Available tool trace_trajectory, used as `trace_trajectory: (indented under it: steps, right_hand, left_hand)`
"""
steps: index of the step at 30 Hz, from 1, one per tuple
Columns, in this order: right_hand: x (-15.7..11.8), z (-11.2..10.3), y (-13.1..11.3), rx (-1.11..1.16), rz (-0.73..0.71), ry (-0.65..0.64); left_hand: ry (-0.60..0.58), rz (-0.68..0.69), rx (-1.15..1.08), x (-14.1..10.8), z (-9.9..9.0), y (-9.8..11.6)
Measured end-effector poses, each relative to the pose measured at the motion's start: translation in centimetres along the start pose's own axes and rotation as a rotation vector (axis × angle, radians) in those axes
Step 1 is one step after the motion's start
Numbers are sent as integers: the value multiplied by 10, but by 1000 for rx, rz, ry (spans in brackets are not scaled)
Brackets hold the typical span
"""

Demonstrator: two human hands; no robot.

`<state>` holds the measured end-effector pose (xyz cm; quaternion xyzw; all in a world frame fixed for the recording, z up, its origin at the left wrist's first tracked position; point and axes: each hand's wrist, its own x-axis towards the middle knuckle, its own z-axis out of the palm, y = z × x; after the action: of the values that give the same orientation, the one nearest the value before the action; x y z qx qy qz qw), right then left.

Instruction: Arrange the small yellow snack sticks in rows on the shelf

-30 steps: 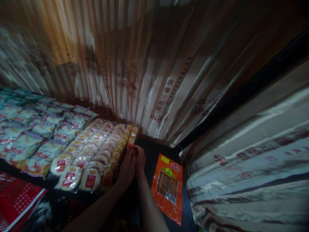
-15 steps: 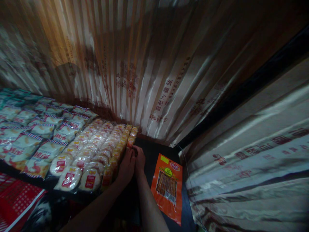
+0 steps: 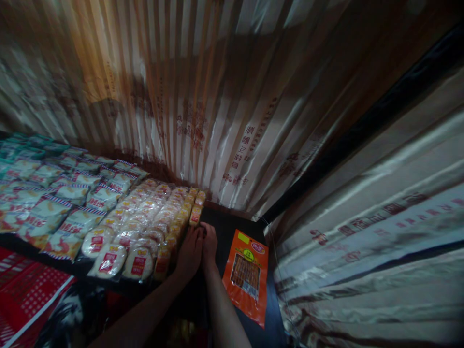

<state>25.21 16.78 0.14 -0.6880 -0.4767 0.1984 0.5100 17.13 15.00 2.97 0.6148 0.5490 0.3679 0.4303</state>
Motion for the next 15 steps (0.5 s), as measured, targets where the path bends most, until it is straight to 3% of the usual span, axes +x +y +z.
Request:
trace_trajectory:
  steps: [8,15]
  right_hand:
    - [-26,-6,-6,-16,-33,20]
    - [-58,-16,-17,-13,-44,10]
  left_hand:
    - [30,91,42,-25,-2,-18]
    - [50,118,104,-57,-17,-13]
